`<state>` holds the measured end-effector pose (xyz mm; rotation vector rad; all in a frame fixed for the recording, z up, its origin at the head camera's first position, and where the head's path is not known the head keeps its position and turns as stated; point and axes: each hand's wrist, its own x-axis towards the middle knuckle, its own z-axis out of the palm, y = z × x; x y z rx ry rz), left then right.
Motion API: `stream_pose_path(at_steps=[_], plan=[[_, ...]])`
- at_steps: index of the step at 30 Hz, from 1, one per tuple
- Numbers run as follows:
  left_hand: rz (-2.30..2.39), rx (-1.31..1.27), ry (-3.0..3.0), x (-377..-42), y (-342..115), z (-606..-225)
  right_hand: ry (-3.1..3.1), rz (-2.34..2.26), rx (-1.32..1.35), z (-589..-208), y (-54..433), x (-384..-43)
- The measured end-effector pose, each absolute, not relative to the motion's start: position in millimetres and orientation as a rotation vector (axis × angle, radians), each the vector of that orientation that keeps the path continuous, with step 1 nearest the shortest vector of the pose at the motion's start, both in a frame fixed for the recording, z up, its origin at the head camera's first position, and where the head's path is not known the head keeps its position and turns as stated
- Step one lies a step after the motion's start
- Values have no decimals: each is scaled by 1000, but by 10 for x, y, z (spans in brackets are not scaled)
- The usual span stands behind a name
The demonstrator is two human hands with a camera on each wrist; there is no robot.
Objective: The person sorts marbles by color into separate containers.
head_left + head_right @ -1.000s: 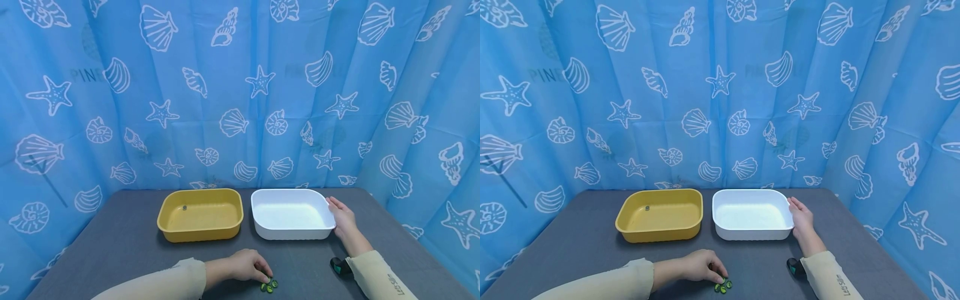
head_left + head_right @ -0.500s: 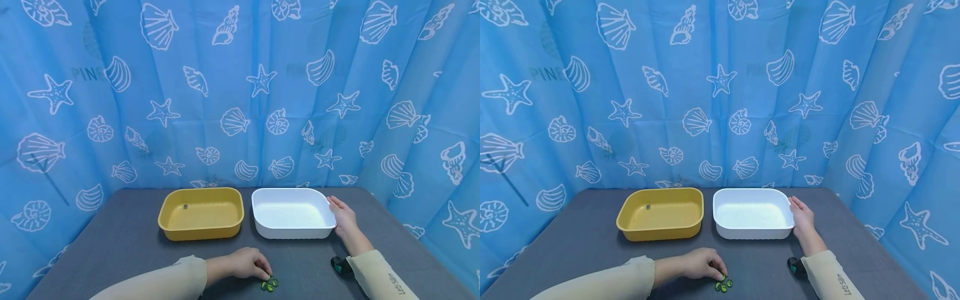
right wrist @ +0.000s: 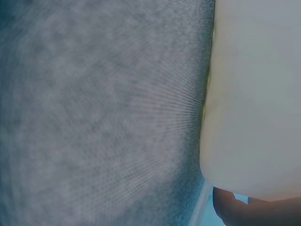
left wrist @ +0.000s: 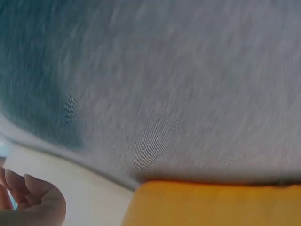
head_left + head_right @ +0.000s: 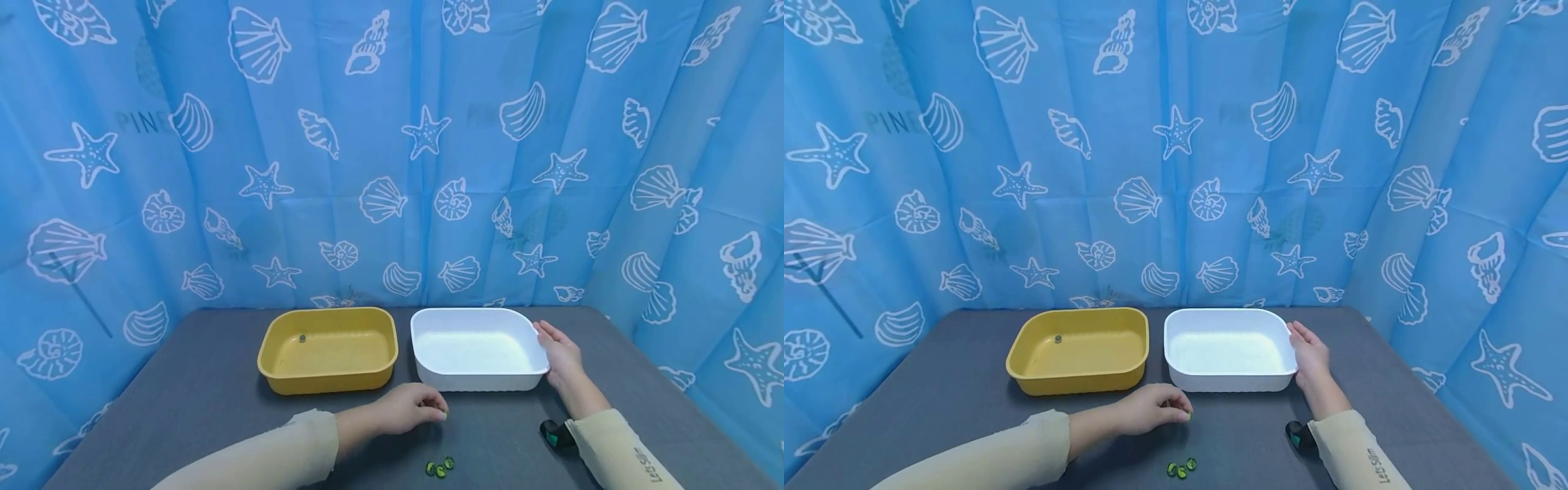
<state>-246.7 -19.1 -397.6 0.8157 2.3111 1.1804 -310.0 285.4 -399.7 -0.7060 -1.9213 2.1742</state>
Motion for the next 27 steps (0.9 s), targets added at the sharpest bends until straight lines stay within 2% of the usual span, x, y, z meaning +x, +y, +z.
stream_pose_path(at_steps=[11, 21, 27], plan=[[1537, 771, 2458, -2715, 23, -3708, -1924, 2174, -716, -3985, 2862, -3074], [1737, 500, 2398, -3038, 345, -3684, -1941, 2170, -690, -3993, 2867, -3056], [1811, 160, 2230, -3183, 503, -3741, -1931, 2176, -678, -3994, 2857, -3069]])
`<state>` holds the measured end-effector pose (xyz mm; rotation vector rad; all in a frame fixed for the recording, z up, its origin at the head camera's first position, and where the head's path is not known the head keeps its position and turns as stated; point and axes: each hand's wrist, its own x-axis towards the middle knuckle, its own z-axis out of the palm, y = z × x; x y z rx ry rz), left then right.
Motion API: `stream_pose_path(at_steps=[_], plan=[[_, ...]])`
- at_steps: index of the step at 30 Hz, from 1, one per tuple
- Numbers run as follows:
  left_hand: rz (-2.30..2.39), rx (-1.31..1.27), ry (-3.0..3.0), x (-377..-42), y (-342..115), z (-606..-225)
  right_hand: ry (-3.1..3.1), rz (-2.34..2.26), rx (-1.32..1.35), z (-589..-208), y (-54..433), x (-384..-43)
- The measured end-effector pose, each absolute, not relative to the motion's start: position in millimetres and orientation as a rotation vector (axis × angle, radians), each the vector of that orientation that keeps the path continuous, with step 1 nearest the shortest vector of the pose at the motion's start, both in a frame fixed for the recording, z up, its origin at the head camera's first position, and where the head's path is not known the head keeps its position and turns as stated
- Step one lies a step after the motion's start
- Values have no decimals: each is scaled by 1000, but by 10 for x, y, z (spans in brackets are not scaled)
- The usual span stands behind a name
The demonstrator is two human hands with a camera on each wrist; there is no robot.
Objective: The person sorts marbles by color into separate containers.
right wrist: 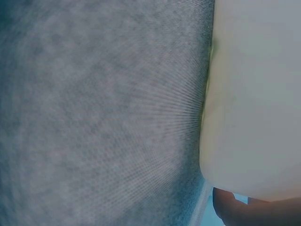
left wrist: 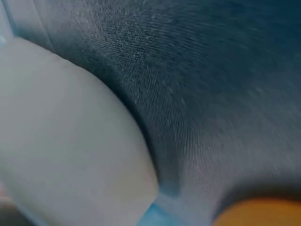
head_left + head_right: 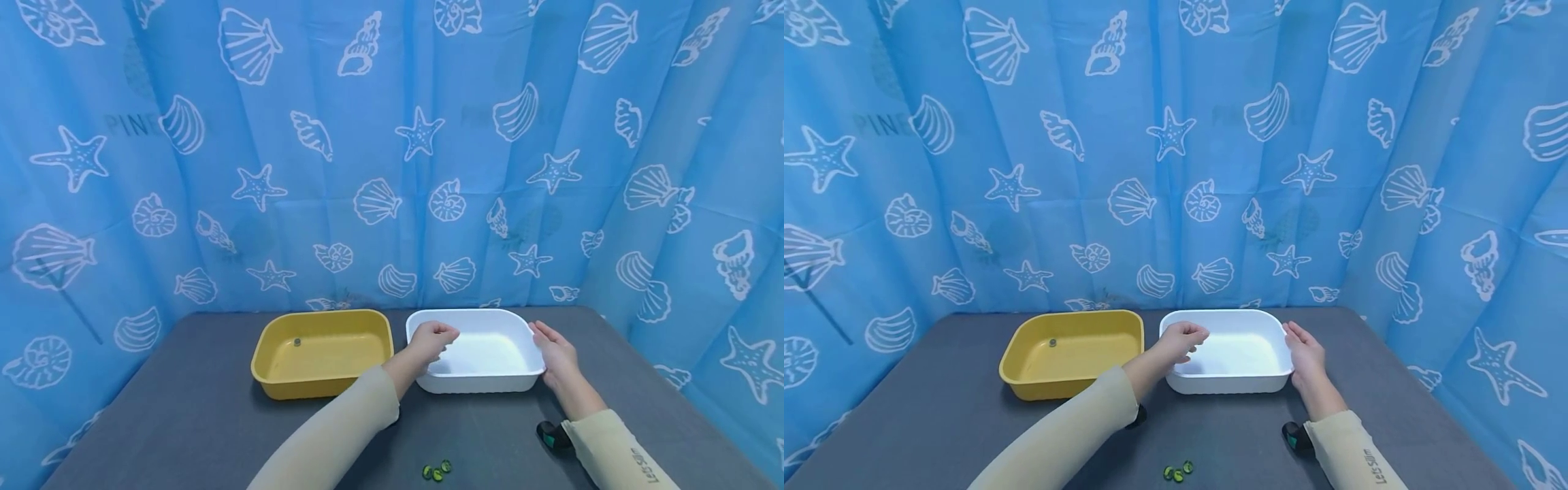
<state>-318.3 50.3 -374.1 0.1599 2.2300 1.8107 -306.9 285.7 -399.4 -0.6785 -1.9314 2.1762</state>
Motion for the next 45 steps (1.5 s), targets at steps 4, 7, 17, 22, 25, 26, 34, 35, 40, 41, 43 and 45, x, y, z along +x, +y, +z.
stream_pose_path(at_steps=[4, 7, 17, 22, 25, 26, 34, 35, 40, 41, 43, 45], plan=[[1821, -42, 2207, -3344, 607, -3830, -1939, 2167, -673, -3983, 2863, -3073], [1810, -114, 2250, -3454, 674, -3911, -1949, 2163, -652, -3974, 2864, -3070], [1464, -111, 2447, -3470, 742, -3997, -1958, 2149, -662, -4011, 2851, -3066], [1228, -73, 2512, -3514, 786, -4033, -1952, 2159, -648, -4009, 2859, -3073], [1138, -53, 2542, -3538, 802, -4052, -1956, 2158, -638, -4014, 2867, -3067], [1118, -56, 2546, -3540, 805, -4050, -1956, 2157, -636, -4015, 2867, -3064], [1150, -82, 2524, -3552, 790, -4051, -1967, 2137, -633, -4005, 2854, -3052], [1152, -75, 2528, -3549, 784, -4051, -1969, 2137, -635, -4006, 2850, -3053], [1415, -125, 2437, -3530, 755, -4038, -1972, 2145, -640, -4009, 2849, -3058], [1486, -139, 2411, -3528, 750, -4028, -1976, 2140, -641, -4008, 2850, -3057], [1636, -175, 2348, -3529, 736, -3998, -1978, 2134, -638, -4008, 2853, -3058], [1729, -163, 2329, -3544, 719, -3957, -1982, 2128, -632, -4004, 2852, -3060]])
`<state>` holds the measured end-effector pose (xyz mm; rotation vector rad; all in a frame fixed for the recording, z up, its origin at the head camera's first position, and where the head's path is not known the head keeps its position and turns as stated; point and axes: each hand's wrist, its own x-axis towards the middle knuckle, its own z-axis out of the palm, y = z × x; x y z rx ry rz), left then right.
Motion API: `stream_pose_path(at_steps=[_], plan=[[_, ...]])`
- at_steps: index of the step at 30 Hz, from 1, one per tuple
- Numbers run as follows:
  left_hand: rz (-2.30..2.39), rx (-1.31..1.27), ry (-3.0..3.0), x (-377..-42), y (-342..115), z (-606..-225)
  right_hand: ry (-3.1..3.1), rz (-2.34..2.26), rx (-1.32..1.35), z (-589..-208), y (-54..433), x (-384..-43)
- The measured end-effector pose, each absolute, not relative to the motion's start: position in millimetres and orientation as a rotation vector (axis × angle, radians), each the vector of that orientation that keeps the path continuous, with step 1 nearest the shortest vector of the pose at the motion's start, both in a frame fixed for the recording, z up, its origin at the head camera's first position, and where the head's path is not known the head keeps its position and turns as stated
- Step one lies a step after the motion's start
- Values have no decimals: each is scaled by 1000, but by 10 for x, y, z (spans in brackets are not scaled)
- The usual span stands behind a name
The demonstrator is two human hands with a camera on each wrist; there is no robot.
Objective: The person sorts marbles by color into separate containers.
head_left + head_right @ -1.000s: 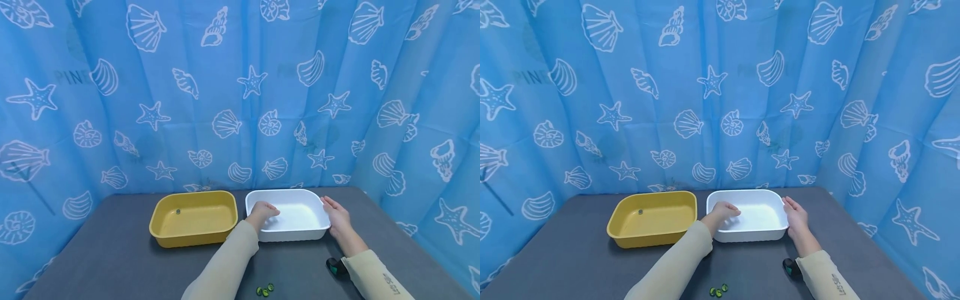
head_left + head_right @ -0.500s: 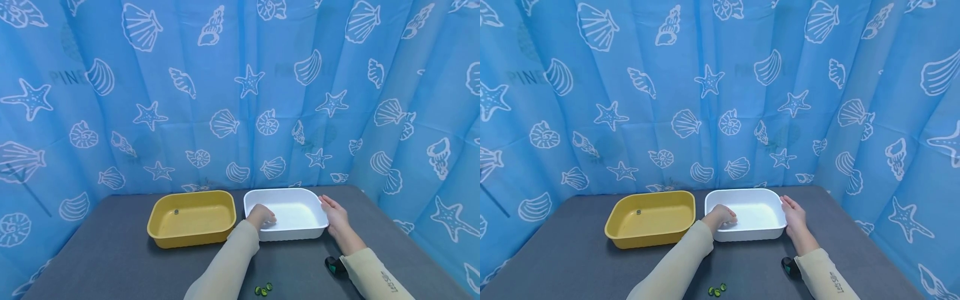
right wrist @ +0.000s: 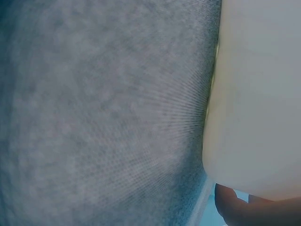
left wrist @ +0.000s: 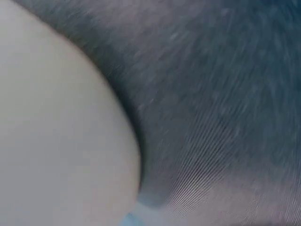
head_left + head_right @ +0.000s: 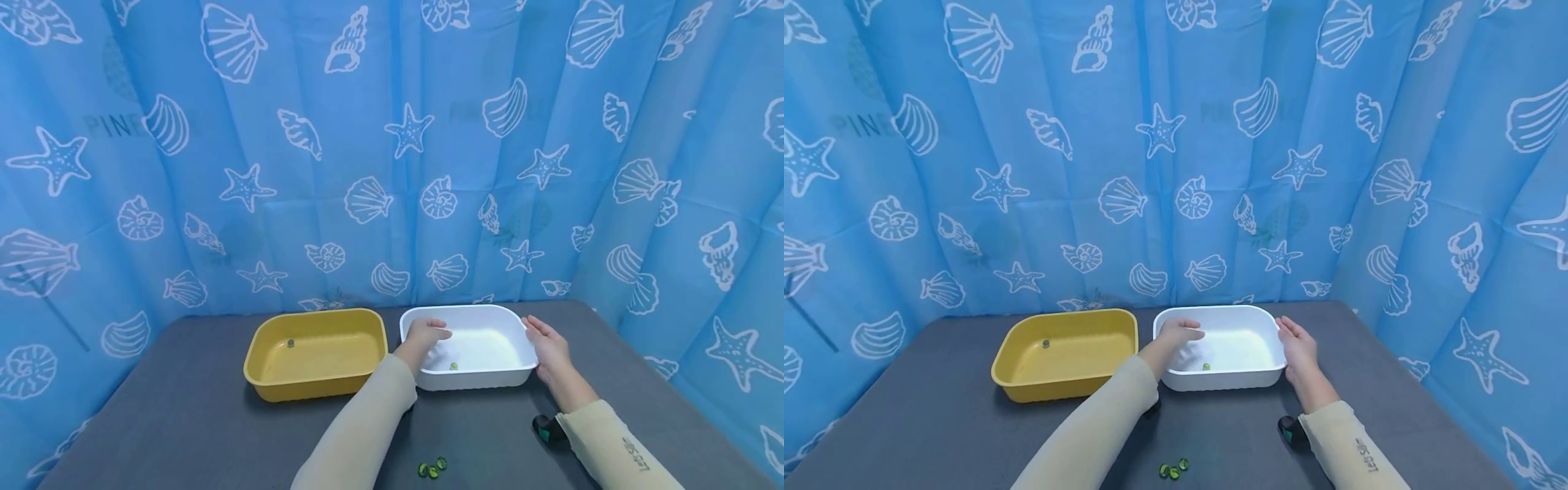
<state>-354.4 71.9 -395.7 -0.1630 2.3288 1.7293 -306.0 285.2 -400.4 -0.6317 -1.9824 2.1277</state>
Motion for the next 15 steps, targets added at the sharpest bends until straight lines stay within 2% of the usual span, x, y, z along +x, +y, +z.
stream_pose_path(at_steps=[6, 15], plan=[[1861, 1, 2273, -3511, 581, -3822, -1992, 2119, -643, -4003, 2844, -3073], [1862, 310, 2356, -3169, 278, -3742, -2016, 2109, -632, -4004, 2818, -3074]])
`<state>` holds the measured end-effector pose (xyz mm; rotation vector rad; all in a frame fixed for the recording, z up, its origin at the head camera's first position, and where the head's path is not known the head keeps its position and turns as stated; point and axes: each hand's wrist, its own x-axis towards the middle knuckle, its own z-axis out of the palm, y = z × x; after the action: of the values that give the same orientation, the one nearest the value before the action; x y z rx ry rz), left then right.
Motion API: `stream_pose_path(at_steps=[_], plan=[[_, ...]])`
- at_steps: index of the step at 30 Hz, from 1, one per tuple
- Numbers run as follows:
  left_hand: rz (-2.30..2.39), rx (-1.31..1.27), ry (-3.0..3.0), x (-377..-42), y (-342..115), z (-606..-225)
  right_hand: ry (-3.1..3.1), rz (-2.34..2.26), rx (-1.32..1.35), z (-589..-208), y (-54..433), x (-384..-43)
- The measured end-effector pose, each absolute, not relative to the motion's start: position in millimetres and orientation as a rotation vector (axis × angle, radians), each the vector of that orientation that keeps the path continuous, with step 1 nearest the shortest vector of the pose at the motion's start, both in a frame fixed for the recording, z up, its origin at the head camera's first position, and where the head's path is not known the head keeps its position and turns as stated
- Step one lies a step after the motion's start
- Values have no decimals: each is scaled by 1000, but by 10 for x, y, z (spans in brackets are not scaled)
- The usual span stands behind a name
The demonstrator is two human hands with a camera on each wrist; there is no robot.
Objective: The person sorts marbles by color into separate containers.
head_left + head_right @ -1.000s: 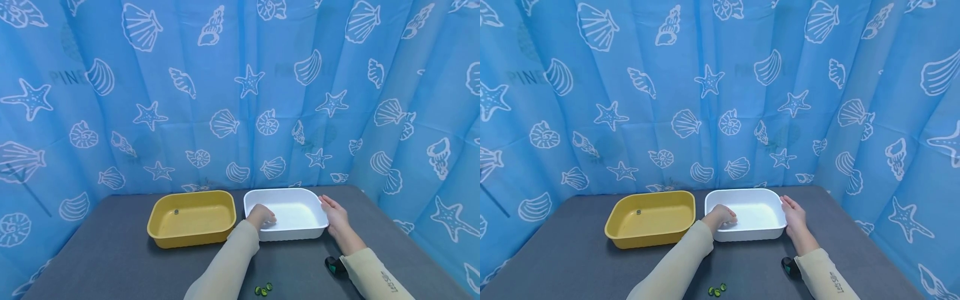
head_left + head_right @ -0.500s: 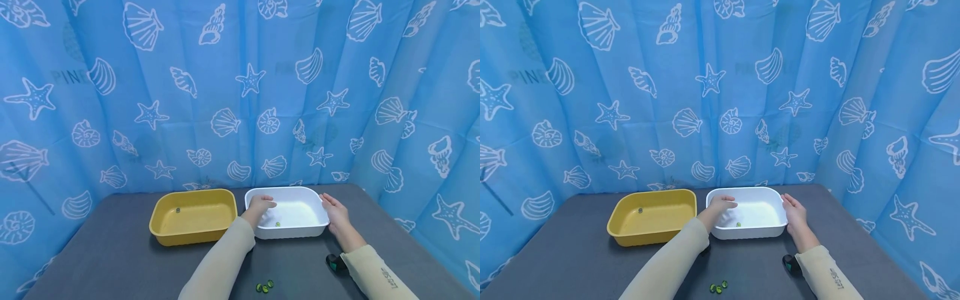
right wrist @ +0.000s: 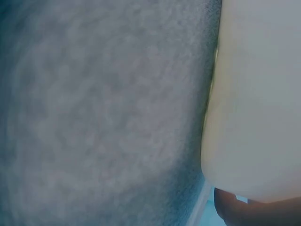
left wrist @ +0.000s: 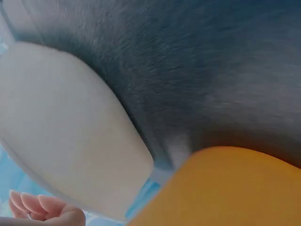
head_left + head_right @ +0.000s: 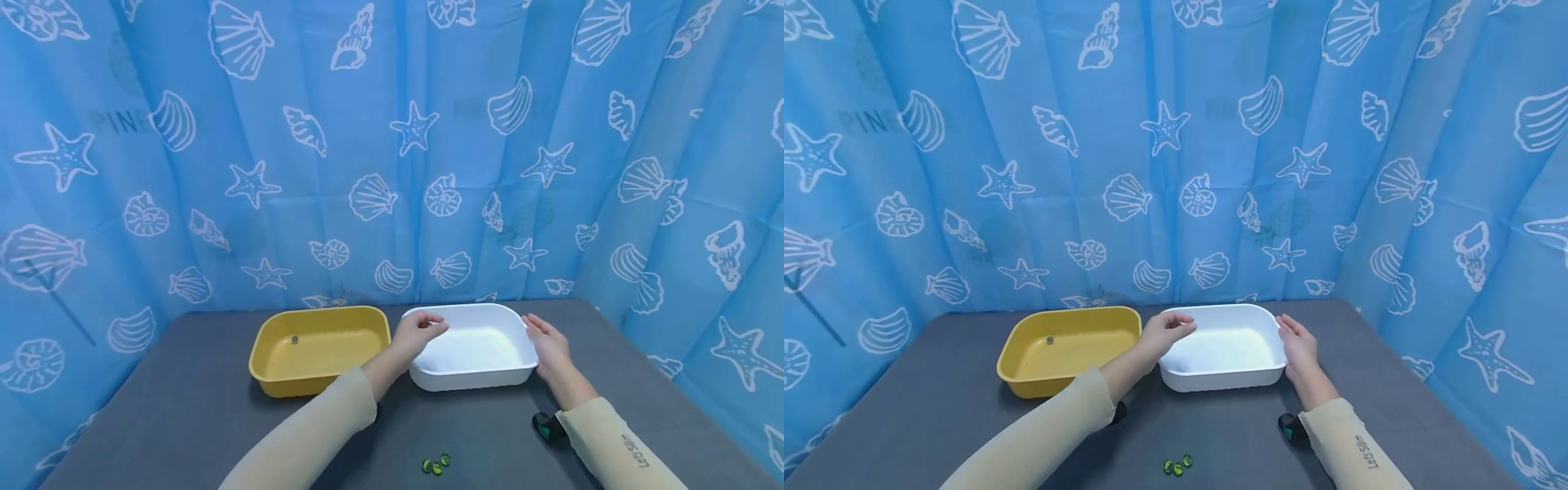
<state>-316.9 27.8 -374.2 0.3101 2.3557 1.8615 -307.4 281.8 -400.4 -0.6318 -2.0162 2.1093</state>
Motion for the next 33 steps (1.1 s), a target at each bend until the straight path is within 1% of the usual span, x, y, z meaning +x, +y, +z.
stream_pose_path(at_steps=[11, 16, 21, 27, 33], plan=[[1652, 673, 2383, -2783, -131, -3827, -2008, 2081, -652, -4011, 2789, -3060], [1572, 740, 2282, -2623, -335, -3869, -1998, 2078, -637, -4013, 2777, -3068], [1442, 799, 2201, -2556, -489, -3957, -1996, 2077, -635, -4017, 2775, -3058], [1200, 965, 2123, -2442, -587, -4079, -1997, 2071, -653, -4012, 2772, -3053], [966, 1110, 2137, -2378, -553, -4180, -1986, 2036, -647, -4037, 2753, -3065]])
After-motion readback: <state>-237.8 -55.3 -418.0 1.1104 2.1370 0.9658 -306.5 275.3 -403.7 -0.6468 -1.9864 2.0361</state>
